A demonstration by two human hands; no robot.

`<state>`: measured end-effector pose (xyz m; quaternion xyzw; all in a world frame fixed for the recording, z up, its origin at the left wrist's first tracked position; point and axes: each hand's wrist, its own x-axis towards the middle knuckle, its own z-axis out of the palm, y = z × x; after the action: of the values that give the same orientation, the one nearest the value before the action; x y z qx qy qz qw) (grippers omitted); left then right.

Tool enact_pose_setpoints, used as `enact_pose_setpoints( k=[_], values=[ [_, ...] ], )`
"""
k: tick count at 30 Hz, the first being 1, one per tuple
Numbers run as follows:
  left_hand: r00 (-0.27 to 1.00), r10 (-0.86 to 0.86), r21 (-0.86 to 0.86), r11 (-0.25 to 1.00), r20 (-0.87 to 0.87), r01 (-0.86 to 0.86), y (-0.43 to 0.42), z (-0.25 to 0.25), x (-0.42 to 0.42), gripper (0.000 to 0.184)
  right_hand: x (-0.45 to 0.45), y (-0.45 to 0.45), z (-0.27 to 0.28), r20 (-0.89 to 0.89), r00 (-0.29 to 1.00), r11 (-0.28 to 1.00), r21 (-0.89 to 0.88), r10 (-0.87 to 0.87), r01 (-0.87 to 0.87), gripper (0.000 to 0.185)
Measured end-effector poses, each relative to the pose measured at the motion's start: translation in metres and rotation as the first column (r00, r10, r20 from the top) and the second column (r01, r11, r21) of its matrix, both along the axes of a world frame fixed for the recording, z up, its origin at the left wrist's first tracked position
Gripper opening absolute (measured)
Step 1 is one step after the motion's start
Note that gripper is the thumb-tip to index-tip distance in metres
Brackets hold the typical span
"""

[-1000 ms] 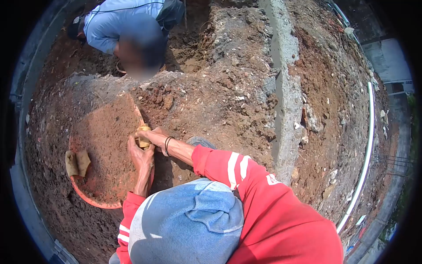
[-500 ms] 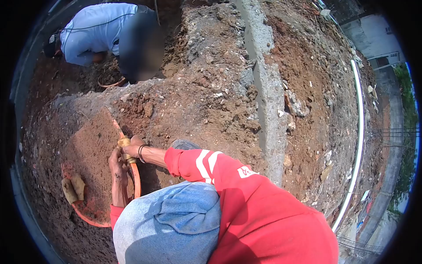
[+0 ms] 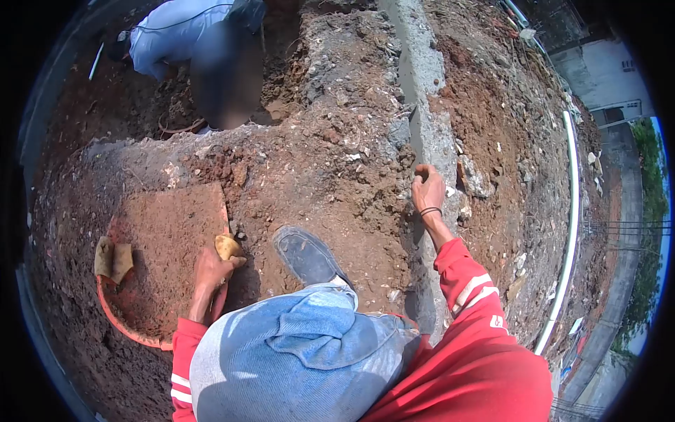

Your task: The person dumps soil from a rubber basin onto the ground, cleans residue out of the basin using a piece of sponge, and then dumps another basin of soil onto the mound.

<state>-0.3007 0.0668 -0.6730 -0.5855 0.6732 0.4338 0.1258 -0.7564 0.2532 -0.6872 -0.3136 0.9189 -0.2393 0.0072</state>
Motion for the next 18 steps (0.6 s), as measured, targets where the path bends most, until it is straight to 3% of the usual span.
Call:
enact_pose_setpoints(
  k=[2,4,5,6,8,9,11,12,14,15,17,18],
  values=[
    [0.999,0.004,-0.050,0.999,-0.043,-0.006,-0.003,-0.010,0.014,0.061,-0.055,0.044,-0.002,-0.181,0.983,0.954,0.287,-0.035,0.087,0.032],
    [0.989,-0.103,-0.067,0.993,-0.102,0.096,-0.006,-0.008,0.027,0.061,-0.099,0.085,-0.019,-0.206,0.978,0.947,0.319,0.036,0.032,0.038],
    [0.997,-0.080,0.151,0.985,-0.003,0.080,-0.011,0.015,0.027,0.056,-0.113,0.097,-0.022,-0.263,0.964,0.948,0.316,0.044,0.043,0.039],
    [0.997,-0.074,0.149,0.986,-0.005,0.074,-0.012,0.034,0.033,0.056,-0.115,0.095,-0.013,-0.262,0.965,0.939,0.324,-0.031,0.118,0.042],
    [0.938,0.196,0.442,0.895,-0.287,-0.052,-0.004,0.063,0.055,0.048,-0.137,0.104,-0.024,-0.388,0.917,0.950,0.242,-0.090,0.196,0.038],
    [0.953,0.171,0.458,0.888,-0.251,-0.039,-0.002,0.072,0.073,0.044,-0.141,0.100,-0.022,-0.387,0.918,0.950,0.244,-0.088,0.194,0.038],
    [0.970,0.142,0.486,0.873,-0.195,-0.030,-0.003,0.095,0.111,0.041,-0.152,0.085,-0.014,-0.156,0.973,0.896,0.387,-0.170,0.218,0.031],
    [0.975,0.137,0.498,0.867,-0.174,-0.033,-0.003,0.110,0.126,0.042,-0.160,0.080,-0.019,-0.156,0.974,0.898,0.386,-0.163,0.212,0.031],
    [0.983,-0.002,0.472,0.877,-0.182,0.089,0.000,0.135,0.154,0.045,-0.179,0.074,-0.036,-0.196,0.968,0.817,0.525,-0.157,0.239,0.033],
    [0.983,0.007,0.470,0.879,-0.182,0.081,0.002,0.141,0.170,0.045,-0.177,0.067,-0.030,-0.180,0.961,0.794,0.543,-0.210,0.275,0.034],
    [0.915,-0.385,0.210,0.891,-0.118,0.402,0.016,0.151,0.200,0.049,-0.168,0.058,-0.014,-0.191,0.955,0.785,0.543,-0.228,0.296,0.033],
    [0.921,-0.373,0.210,0.897,-0.116,0.389,0.030,0.157,0.211,0.049,-0.165,0.057,-0.011,-0.205,0.945,0.772,0.545,-0.253,0.325,0.033]
  ],
)
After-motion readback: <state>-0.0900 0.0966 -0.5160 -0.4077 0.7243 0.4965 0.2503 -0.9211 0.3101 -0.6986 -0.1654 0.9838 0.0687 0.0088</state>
